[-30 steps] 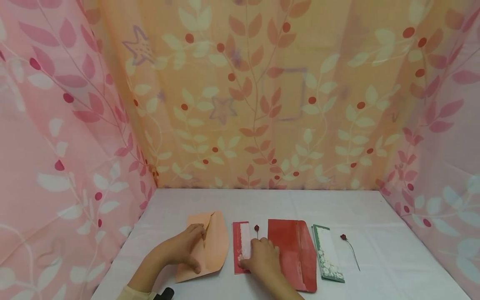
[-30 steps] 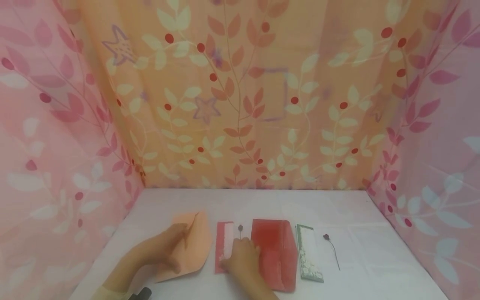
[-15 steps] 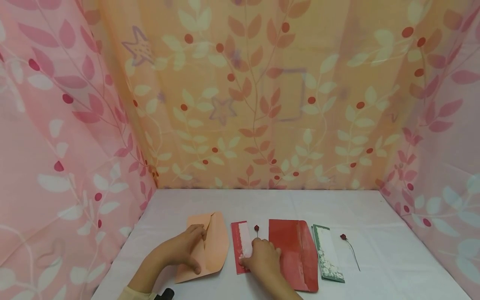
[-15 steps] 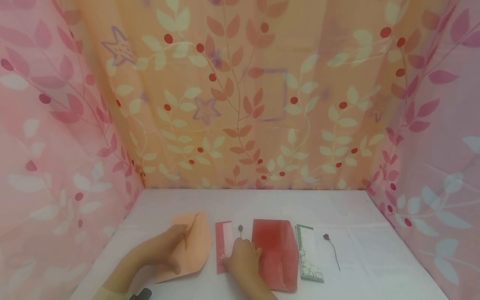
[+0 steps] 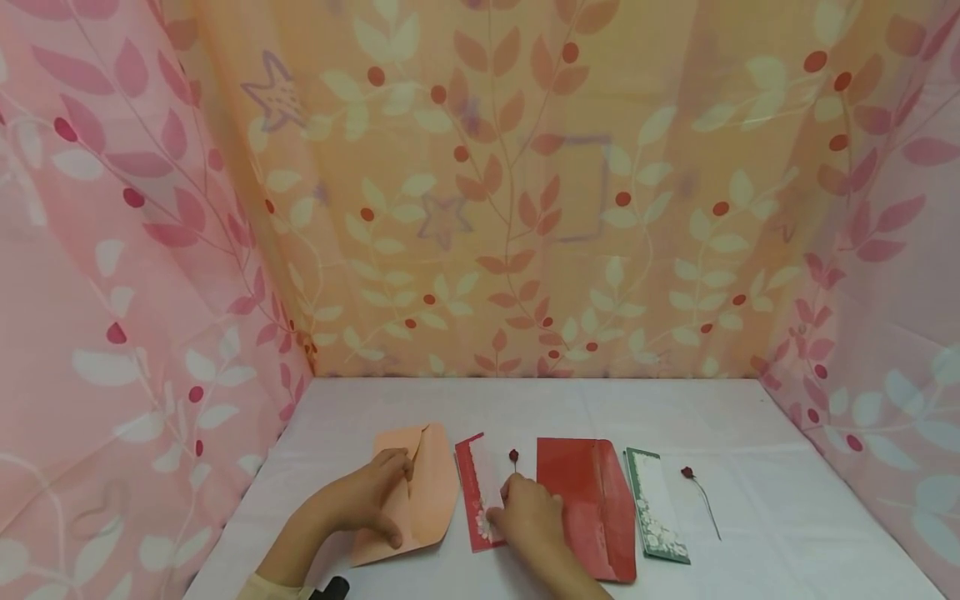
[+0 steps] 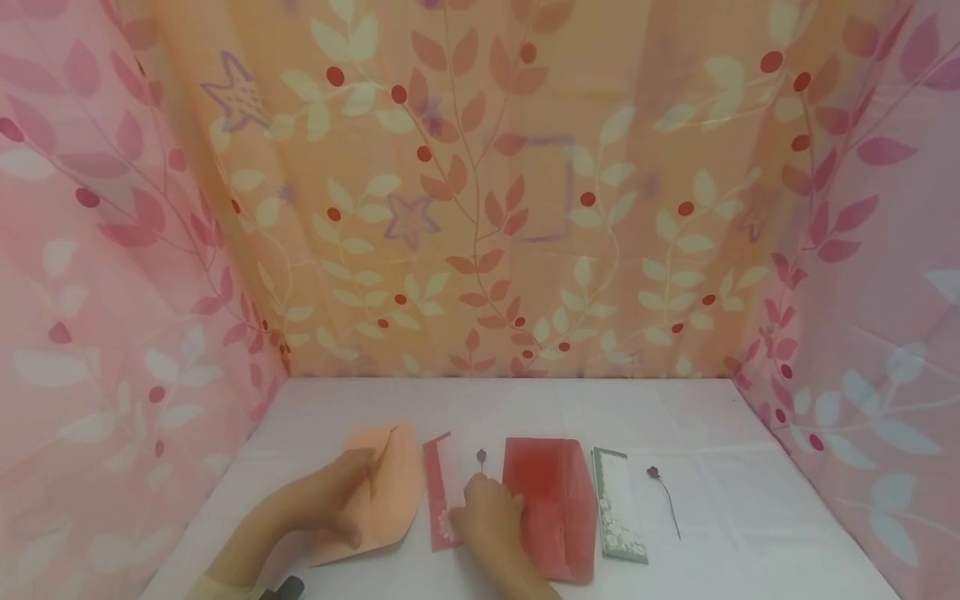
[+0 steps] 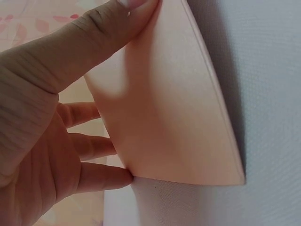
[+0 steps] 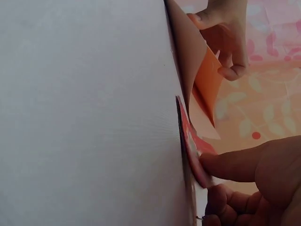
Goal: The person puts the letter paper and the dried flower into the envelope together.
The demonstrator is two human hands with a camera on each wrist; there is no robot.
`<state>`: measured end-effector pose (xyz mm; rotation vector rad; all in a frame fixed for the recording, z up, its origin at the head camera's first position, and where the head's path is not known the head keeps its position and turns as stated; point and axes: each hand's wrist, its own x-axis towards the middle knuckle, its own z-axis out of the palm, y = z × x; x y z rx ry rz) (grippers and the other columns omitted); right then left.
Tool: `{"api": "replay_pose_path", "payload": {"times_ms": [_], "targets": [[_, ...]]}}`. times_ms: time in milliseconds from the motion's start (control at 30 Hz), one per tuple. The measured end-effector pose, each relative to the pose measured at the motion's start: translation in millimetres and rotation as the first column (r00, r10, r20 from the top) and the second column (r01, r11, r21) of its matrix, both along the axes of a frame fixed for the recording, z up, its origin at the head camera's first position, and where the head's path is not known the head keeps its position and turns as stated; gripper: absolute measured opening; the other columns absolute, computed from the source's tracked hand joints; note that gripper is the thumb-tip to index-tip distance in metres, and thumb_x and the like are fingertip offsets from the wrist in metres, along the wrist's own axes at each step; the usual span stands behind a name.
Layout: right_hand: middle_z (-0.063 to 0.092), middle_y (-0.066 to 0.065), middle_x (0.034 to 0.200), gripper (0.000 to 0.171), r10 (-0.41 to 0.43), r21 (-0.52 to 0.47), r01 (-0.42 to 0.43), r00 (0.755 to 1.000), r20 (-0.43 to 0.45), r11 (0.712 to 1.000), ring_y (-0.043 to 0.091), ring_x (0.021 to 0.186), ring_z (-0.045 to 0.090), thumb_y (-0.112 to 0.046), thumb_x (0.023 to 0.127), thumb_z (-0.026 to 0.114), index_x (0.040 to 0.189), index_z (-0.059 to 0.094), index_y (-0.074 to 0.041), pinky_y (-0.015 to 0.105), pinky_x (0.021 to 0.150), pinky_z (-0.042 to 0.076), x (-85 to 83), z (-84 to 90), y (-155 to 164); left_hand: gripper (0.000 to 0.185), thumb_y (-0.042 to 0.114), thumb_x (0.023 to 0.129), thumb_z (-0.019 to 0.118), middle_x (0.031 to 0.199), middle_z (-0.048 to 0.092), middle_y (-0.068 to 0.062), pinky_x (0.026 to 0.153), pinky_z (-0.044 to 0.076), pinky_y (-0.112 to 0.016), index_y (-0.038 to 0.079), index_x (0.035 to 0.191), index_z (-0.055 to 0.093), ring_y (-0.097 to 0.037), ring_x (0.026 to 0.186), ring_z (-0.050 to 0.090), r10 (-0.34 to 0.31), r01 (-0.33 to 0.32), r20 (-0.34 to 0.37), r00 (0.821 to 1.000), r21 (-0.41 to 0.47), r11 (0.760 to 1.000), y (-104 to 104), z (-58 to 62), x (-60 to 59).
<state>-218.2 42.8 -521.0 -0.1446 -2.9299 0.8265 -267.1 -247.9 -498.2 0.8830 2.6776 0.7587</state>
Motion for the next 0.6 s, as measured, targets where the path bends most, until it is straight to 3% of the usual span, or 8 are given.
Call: {"api": "replay_pose_path", "payload": {"times_ms": [233,433,600], "targets": [[0.055,-0.003,0.062,0.026,0.083,-0.155,-0.072,0.994,0.066,0.985,0.016,0.062,0.051,-0.028,0.081,0.084,0.074,0.061,-0.017,0.031,0.053,0.041,1.6,5.7,11.0,0.083,0.053,0.056,0.096,0.158,0.036,-0.018,0.113,0.036,-0.062,0.024,0.117,0.048,-0.041,0.143,0.041,0.015,-0.015,0.017,1.000,-0.009,1.000,2.5,2.0,0.7],[0.059,0.001,0.075,0.022,0.174,-0.317,-0.124,0.975,0.137,0.940,0.018,0.070,0.054,-0.027,0.085,0.081,0.087,0.066,-0.012,0.032,0.058,0.046,-5.1,12.4,26.3,0.082,0.050,0.056,0.097,0.158,0.035,-0.021,0.113,0.034,-0.064,0.021,0.116,0.048,-0.044,0.145,0.038,-0.005,0.005,0.026,1.000,0.003,1.000,5.3,2.7,2.1],[0.061,0.003,0.078,0.020,0.233,-0.379,-0.165,0.962,0.141,0.911,0.018,0.071,0.055,-0.027,0.089,0.078,0.095,0.070,-0.010,0.032,0.059,0.048,-11.3,16.1,36.5,0.084,0.051,0.056,0.096,0.158,0.036,-0.021,0.112,0.036,-0.063,0.019,0.116,0.049,-0.042,0.144,0.039,-0.024,0.024,0.007,1.000,-0.004,1.000,7.4,2.3,2.6]]}}
